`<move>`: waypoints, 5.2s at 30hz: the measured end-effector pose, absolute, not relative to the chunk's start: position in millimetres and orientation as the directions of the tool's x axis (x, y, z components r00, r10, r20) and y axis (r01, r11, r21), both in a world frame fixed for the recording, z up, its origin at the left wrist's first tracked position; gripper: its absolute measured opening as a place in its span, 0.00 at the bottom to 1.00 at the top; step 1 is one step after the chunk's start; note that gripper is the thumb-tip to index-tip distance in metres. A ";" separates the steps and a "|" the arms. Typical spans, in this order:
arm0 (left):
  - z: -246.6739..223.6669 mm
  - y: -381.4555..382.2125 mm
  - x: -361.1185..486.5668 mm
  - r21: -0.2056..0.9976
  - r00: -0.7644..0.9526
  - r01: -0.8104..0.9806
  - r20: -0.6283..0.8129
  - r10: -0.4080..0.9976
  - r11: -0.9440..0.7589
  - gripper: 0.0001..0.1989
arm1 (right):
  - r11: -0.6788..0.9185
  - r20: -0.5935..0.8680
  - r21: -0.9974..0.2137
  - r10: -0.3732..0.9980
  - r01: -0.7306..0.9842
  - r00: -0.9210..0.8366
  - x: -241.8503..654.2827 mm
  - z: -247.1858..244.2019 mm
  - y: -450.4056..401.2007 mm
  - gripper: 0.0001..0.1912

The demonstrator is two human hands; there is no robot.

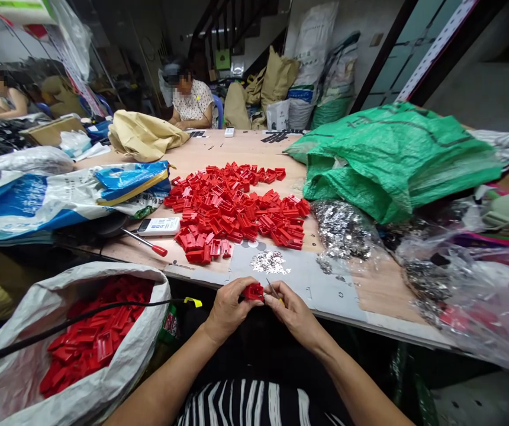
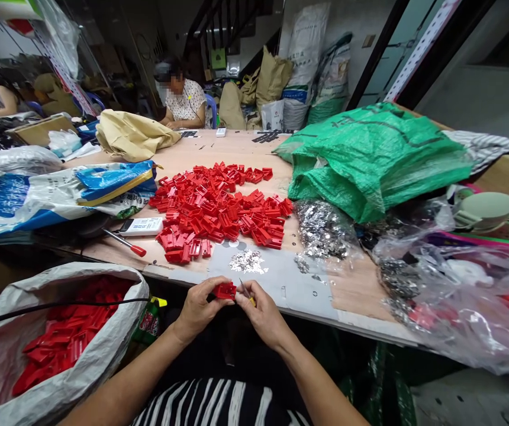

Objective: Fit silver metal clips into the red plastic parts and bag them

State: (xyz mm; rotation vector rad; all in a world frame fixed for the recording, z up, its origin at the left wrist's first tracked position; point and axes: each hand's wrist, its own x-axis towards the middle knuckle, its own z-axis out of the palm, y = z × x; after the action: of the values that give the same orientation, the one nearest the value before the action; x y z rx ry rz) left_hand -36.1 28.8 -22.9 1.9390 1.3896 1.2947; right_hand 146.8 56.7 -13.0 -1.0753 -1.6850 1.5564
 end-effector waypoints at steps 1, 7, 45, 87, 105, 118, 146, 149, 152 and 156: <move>-20.1 26.9 -35.1 0.752 0.074 0.504 0.451 0.889 -0.424 0.17 | -0.016 -0.089 -0.988 0.868 0.152 -0.488 145.1 -12.2 57.1 0.15; -7.9 18.6 -31.7 0.726 0.078 0.498 0.507 0.858 -0.474 0.17 | -0.058 -0.107 -0.992 0.860 0.113 -0.499 141.5 -5.9 60.2 0.16; -10.8 -5.1 -21.8 0.968 -0.095 0.086 0.242 0.966 -0.234 0.15 | -0.502 -0.256 -0.842 0.695 -0.198 -0.672 135.3 -9.1 42.9 0.23; 3.0 12.8 -18.8 0.739 -0.053 -0.666 -0.179 0.982 0.099 0.27 | 0.389 0.168 -0.878 0.797 0.280 -0.581 134.0 23.8 74.2 0.06; 0.0 18.3 -23.1 0.865 -0.064 -0.497 -0.116 0.991 0.069 0.22 | 0.351 0.073 -0.880 0.764 0.319 -0.641 149.2 16.4 73.3 0.07; -31.3 45.6 -34.6 0.888 -0.029 0.401 0.257 0.966 -0.224 0.20 | 0.435 0.074 -0.708 0.830 0.557 -0.553 153.9 -11.6 78.7 0.12; -37.9 54.1 -38.0 0.865 0.048 0.432 0.260 0.964 -0.255 0.22 | 0.438 0.002 -0.495 0.864 0.750 -0.503 124.8 -4.4 73.0 0.09; -36.1 52.3 -37.0 0.862 0.037 0.439 0.267 0.963 -0.256 0.21 | 0.428 0.011 -0.560 0.859 0.709 -0.511 133.2 -4.8 75.1 0.08; -36.0 51.4 -36.7 0.861 0.030 0.440 0.269 0.963 -0.254 0.22 | 0.418 0.016 -0.577 0.865 0.702 -0.502 137.5 -6.4 74.9 0.08; -37.1 51.1 -37.2 0.864 0.030 0.434 0.269 0.963 -0.255 0.23 | 0.428 0.022 -0.588 0.856 0.686 -0.516 138.5 -9.7 75.3 0.08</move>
State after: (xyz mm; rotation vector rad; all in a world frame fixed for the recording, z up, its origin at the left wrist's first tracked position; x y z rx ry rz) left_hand -37.2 51.1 -37.1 1.7390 1.4206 1.1894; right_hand 138.5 75.3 -9.7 -1.3267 -2.3687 0.7547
